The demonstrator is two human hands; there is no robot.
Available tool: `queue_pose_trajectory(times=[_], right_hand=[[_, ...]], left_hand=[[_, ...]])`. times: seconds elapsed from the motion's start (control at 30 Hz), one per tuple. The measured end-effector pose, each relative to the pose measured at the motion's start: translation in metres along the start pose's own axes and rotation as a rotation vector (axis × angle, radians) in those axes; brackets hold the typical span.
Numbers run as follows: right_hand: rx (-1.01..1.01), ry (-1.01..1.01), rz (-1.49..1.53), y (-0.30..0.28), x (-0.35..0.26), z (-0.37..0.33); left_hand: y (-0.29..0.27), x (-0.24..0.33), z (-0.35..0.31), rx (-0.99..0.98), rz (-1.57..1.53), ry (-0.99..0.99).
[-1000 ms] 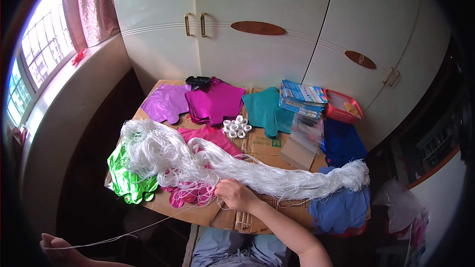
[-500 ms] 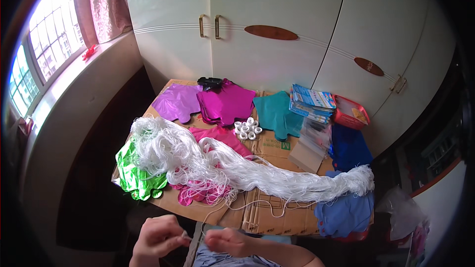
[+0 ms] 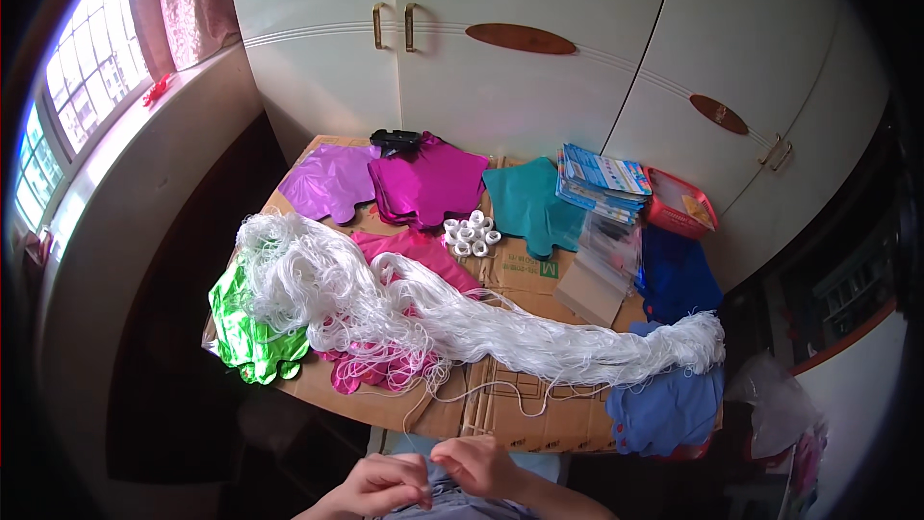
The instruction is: Untying and sorting bundles of white synthetic netting on a table.
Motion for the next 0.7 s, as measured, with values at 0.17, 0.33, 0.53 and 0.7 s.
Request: queue_pose_trajectory(times=[0.17,0.33,0.53,0.7], right_hand=[[-0.105,-0.136,0.112,-0.002,-0.015,-0.007],[-0.050,-0.066,-0.089,-0.011,0.000,0.003],[-0.030,-0.131,-0.041,-0.012,-0.008,0.008],[-0.133,-0.209,-0.093,0.003,-0.010,0.007]], left_hand=[[-0.008,0.002,0.008,0.199,1.028,0.151],[-0.004,0.000,0.001,-0.067,-0.033,0.086],[-0.007,0.009,0.005,-0.171,0.475,0.093],[-0.011,0.012,0.002,0.184,0.637,0.026]])
Point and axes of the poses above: each hand's wrist, its own z-axis towards the middle knuckle, its own y-axis out of the palm, x = y × z, the point moved 2 cm from there along z, towards the middle knuckle, and after that the axes turned 2 degrees about -z, right-handed, at the moved point
